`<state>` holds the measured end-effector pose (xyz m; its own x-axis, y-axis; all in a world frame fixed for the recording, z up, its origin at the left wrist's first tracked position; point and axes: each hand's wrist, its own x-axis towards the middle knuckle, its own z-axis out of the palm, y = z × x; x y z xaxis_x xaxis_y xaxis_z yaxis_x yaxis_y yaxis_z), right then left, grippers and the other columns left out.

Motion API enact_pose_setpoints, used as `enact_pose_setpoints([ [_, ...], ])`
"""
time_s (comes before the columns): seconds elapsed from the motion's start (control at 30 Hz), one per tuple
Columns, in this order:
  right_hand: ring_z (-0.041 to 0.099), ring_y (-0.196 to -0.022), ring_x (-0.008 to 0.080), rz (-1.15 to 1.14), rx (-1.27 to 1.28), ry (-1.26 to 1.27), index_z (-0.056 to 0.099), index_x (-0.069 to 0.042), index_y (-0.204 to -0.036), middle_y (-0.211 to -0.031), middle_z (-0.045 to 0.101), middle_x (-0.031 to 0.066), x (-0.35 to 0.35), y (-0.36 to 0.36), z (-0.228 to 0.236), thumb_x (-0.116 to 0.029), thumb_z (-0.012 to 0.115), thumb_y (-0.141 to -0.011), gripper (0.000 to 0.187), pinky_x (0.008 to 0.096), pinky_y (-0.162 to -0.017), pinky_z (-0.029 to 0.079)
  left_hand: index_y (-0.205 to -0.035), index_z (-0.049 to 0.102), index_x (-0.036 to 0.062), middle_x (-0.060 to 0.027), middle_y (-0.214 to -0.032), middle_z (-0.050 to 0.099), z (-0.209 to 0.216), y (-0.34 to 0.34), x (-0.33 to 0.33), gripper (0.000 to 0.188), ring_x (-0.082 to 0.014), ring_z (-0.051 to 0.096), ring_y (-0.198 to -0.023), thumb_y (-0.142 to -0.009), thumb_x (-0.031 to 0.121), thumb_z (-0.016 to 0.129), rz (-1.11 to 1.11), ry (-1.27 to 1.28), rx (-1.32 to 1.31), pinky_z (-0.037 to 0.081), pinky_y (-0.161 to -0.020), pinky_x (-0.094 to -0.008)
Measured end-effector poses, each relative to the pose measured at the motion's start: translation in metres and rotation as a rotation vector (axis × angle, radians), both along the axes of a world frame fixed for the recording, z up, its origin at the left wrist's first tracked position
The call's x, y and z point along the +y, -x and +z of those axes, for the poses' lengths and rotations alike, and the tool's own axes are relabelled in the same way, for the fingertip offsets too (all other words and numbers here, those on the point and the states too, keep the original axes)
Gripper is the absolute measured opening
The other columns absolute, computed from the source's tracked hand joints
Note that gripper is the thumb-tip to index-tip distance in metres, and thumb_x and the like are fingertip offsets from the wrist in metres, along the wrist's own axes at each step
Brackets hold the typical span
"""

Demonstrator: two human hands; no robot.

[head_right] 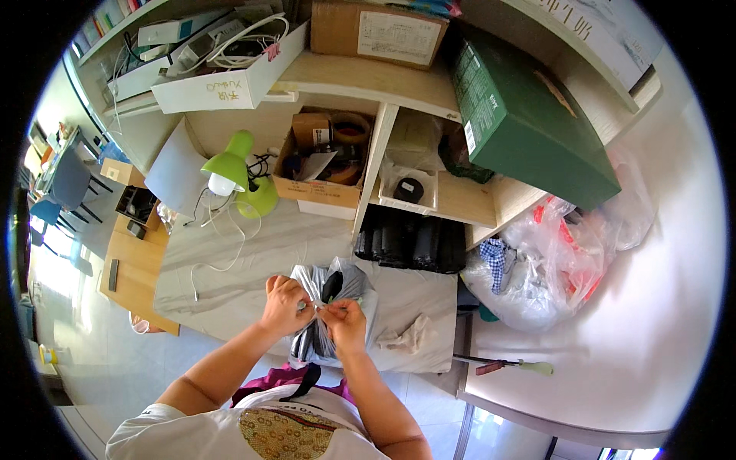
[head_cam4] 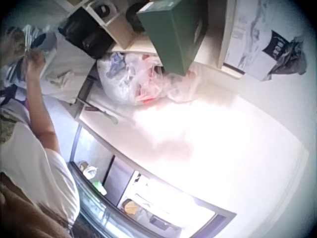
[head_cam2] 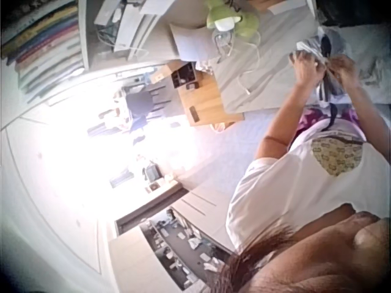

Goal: The person places black cylindrical objects into plastic bags, organizes them on a desk, and then ties the bags shut by hand.

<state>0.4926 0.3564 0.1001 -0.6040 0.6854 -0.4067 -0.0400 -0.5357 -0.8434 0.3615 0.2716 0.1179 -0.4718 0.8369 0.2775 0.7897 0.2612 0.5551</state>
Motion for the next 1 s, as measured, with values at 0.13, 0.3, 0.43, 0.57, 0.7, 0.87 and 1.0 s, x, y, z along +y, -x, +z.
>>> enact_pose_setpoints([
  [0.13, 0.042, -0.048, 0.0049, 0.171, 0.038, 0.102, 0.048, -0.005, -0.098, -0.071, 0.057, 0.0036, 0.009, 0.005, 0.015, 0.004, 0.06, -0.077, 0.026, 0.0198, -0.039, 0.028, -0.067, 0.064, 0.0141, -0.0014, -0.074, 0.058, -0.005, -0.002, 0.007, 0.007, -0.0247, 0.051, -0.09, -0.061, 0.015, 0.066, -0.013, -0.063, -0.125, 0.029, -0.091, -0.0471],
  [0.3, 0.045, -0.055, 0.004, 0.18, 0.073, -0.104, 0.05, -0.006, -0.092, -0.074, 0.053, -0.0005, 0.007, -0.003, -0.004, 0.004, 0.061, -0.076, 0.022, 0.0181, -0.049, 0.034, -0.065, 0.065, 0.0165, 0.0009, -0.073, 0.059, -0.017, -0.006, 0.005, 0.005, -0.0232, 0.051, -0.089, -0.061, 0.015, 0.067, 0.047, -0.103, -0.138, 0.031, -0.086, -0.0418],
  [0.43, 0.047, -0.064, 0.0024, 0.278, 0.103, -0.256, 0.05, -0.006, -0.089, -0.073, 0.052, -0.0035, 0.002, -0.015, -0.007, 0.004, 0.061, -0.079, 0.018, 0.0174, -0.057, 0.038, -0.066, 0.066, 0.015, 0.001, -0.073, 0.06, -0.03, -0.005, -0.006, 0.009, -0.0213, 0.052, -0.084, -0.058, 0.012, 0.066, 0.107, -0.067, -0.249, 0.033, -0.084, -0.0396],
  [0.57, 0.053, -0.061, 0.0073, 0.366, -0.247, -0.562, 0.055, -0.003, -0.092, -0.07, 0.057, 0.0012, 0.007, -0.006, 0.012, -0.002, 0.065, -0.077, 0.019, 0.0204, -0.056, 0.042, -0.068, 0.065, 0.0151, 0.0024, -0.075, 0.061, -0.026, -0.002, -0.01, 0.012, -0.0214, 0.053, -0.085, -0.058, 0.008, 0.064, -0.03, -0.049, -0.267, 0.034, -0.084, -0.0398],
  [0.7, 0.062, -0.061, 0.0156, 0.429, -0.464, -1.011, 0.064, -0.002, -0.089, -0.07, 0.064, 0.0095, 0.004, -0.005, 0.025, -0.006, 0.069, -0.074, 0.016, 0.0257, -0.056, 0.046, -0.071, 0.067, 0.0159, 0.0034, -0.076, 0.061, 0.002, 0.015, -0.008, 0.011, -0.0201, 0.053, -0.088, -0.06, 0.014, 0.071, -0.323, 0.098, -0.181, 0.033, -0.085, -0.0419],
  [0.87, 0.063, -0.061, 0.0209, 0.21, -0.406, -1.038, 0.067, -0.003, -0.08, -0.076, 0.067, 0.0126, 0.003, -0.008, 0.019, -0.008, 0.07, -0.073, 0.009, 0.0289, -0.058, 0.049, -0.07, 0.069, 0.0164, 0.0036, -0.072, 0.062, -0.002, 0.019, -0.001, 0.014, -0.0194, 0.053, -0.088, -0.061, 0.024, 0.077, -0.325, 0.015, -0.062, 0.033, -0.087, -0.0426],
  [1.0, 0.059, -0.056, 0.012, -0.026, -0.284, -0.327, 0.068, 0.0, -0.082, -0.069, 0.066, 0.0076, -0.002, -0.009, 0.005, -0.006, 0.069, -0.076, 0.008, 0.0224, -0.051, 0.045, -0.067, 0.069, 0.0148, 0.0032, -0.069, 0.062, -0.021, 0.007, -0.012, 0.007, -0.0208, 0.052, -0.085, -0.063, 0.017, 0.073, -0.052, -0.089, -0.247, 0.032, -0.087, -0.0426],
])
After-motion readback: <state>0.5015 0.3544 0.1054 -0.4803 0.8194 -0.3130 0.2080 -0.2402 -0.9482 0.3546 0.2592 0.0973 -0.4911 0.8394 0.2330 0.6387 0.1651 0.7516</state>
